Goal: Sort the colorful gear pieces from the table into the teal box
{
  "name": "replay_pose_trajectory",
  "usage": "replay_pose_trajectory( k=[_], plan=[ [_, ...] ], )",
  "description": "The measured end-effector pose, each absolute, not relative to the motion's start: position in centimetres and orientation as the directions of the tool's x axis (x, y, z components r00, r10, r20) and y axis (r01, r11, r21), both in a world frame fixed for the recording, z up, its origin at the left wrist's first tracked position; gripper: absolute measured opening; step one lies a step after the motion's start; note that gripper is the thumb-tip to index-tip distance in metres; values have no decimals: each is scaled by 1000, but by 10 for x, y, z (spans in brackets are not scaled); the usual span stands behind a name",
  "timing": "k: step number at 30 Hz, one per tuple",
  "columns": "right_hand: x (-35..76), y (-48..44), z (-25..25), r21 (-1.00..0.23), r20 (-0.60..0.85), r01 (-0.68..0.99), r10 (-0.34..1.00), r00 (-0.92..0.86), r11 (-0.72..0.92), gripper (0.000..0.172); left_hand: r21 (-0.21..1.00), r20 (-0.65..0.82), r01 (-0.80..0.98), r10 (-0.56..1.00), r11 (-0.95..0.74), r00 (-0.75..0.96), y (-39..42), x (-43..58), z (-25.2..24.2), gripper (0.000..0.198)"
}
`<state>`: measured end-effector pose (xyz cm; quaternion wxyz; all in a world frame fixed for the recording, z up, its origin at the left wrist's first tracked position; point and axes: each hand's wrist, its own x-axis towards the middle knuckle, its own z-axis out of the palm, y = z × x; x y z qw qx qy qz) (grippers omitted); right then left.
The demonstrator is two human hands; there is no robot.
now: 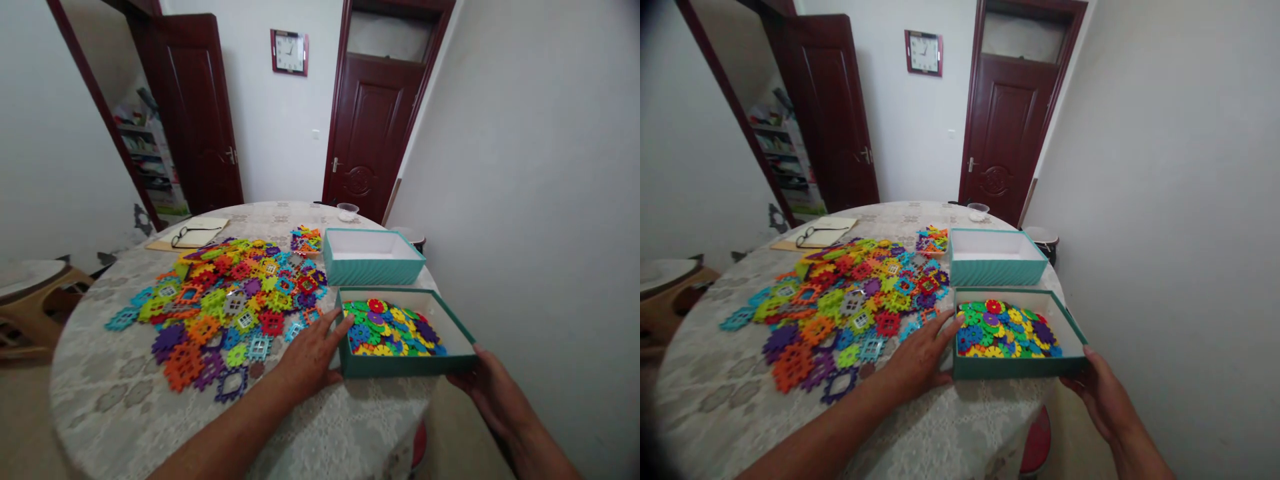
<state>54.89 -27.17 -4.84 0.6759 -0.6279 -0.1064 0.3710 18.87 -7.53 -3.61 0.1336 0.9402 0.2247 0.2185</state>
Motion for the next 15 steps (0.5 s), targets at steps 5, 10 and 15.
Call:
replay_pose_trajectory(
  k=[5, 10, 15],
  plan=[
    [546, -273, -44, -940, -299, -329, 669, 680, -86, 41, 294, 440, 324, 428, -899, 789, -71, 189, -46, 128],
    [544, -277, -40, -935, -306, -344, 683, 664, -85, 36, 160, 539, 266, 310, -951, 783, -63, 192, -50, 99],
    [537, -283, -23, -953, -282, -280, 680, 677, -116, 33, 86, 641, 256, 250, -963, 725, -68, 174, -37, 76]
  ],
)
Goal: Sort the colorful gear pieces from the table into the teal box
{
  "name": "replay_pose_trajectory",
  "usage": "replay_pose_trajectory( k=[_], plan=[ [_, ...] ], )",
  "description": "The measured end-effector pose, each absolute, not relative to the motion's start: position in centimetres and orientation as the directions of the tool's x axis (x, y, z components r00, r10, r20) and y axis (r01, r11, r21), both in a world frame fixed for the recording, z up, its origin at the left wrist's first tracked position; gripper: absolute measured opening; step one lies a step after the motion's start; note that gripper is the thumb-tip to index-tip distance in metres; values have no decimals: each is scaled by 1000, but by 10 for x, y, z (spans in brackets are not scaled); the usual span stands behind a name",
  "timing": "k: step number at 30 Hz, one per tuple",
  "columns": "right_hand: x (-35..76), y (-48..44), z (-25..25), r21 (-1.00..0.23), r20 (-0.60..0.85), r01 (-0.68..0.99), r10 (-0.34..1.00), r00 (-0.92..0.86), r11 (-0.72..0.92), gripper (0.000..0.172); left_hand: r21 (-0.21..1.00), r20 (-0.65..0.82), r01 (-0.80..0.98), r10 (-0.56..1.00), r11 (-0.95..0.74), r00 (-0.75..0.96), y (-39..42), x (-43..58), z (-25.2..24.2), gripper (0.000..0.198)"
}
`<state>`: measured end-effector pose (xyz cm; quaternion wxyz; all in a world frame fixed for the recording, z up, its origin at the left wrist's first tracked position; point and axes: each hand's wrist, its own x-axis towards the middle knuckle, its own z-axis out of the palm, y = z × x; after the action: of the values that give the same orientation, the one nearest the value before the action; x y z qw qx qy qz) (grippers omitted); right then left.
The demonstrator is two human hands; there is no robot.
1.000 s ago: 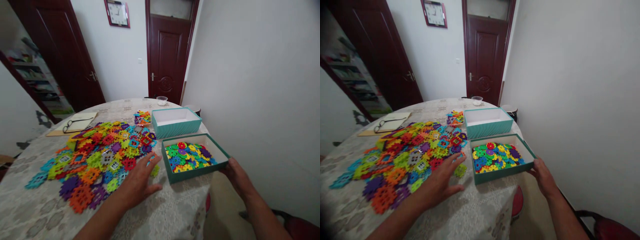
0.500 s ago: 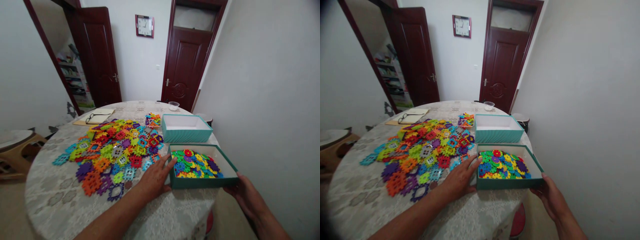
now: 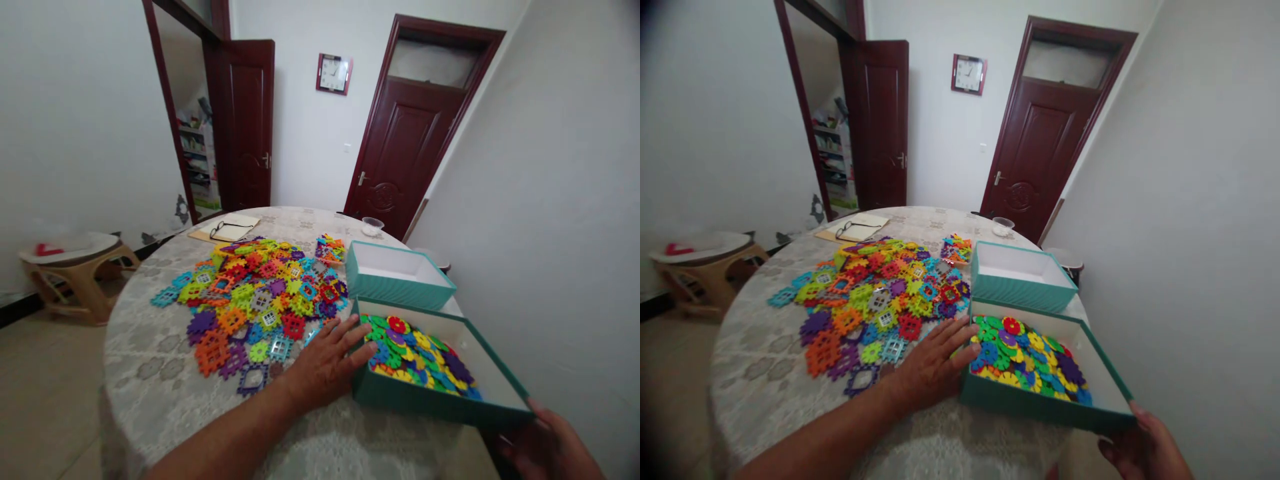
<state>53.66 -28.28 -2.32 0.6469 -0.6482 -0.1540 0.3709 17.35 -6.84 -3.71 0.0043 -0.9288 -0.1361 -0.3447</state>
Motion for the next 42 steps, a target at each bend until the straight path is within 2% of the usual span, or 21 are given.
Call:
replay_pose_trajectory(
  k=[4, 7, 11, 15, 18, 21, 24, 27, 31, 36, 40, 42],
  plan=[
    [523, -273, 4, -960, -264, -247, 699, 664, -128, 36, 109, 694, 208, 224, -972, 684, -79, 136, -13, 94],
    [504, -248, 25, -966, -246, -206, 779, 576, -153, 40, 150, 715, 191, 240, -970, 657, -83, 100, 1, 103],
    [459, -201, 47, -976, -208, -155, 872, 444, -153, 46, 179, 731, 257, 303, -950, 611, -83, 50, 11, 107],
    [405, -150, 62, -976, -211, -125, 899, 384, -176, 61, 202, 741, 302, 347, -932, 575, -76, 8, 19, 110],
    [374, -115, 68, -988, -155, -53, 902, 404, -146, 58, 256, 724, 370, 431, -893, 539, -62, -16, 26, 114],
    [354, -83, 68, -993, -112, -6, 926, 360, -117, 53, 333, 697, 418, 519, -845, 495, -43, -35, 34, 113],
    [340, -56, 63, -995, -86, 14, 953, 292, -94, 55, 482, 600, 431, 645, -763, 473, -19, -51, 45, 112],
    [332, -33, 53, -996, -60, 47, 967, 247, -74, 56, 640, 491, 391, 744, -661, 453, 7, -64, 54, 109],
    [332, -8, 44, -992, -6, 128, 995, 96, -18, 54, 797, 395, 296, 825, -526, 403, 44, -77, 55, 113],
    [330, 19, 41, -957, 132, 253, 990, -40, 138, 51, 863, 393, 185, 855, -470, 337, 85, -89, 49, 108],
    [318, 44, 34, -960, 224, 135, 962, -154, 245, 61, 904, 388, 92, 891, -418, 237, 107, -88, 44, 92],
    [311, 57, 26, -966, 247, 48, 959, -140, 255, 70, 922, 373, 43, 913, -384, 164, 116, -83, 40, 85]
  ],
)
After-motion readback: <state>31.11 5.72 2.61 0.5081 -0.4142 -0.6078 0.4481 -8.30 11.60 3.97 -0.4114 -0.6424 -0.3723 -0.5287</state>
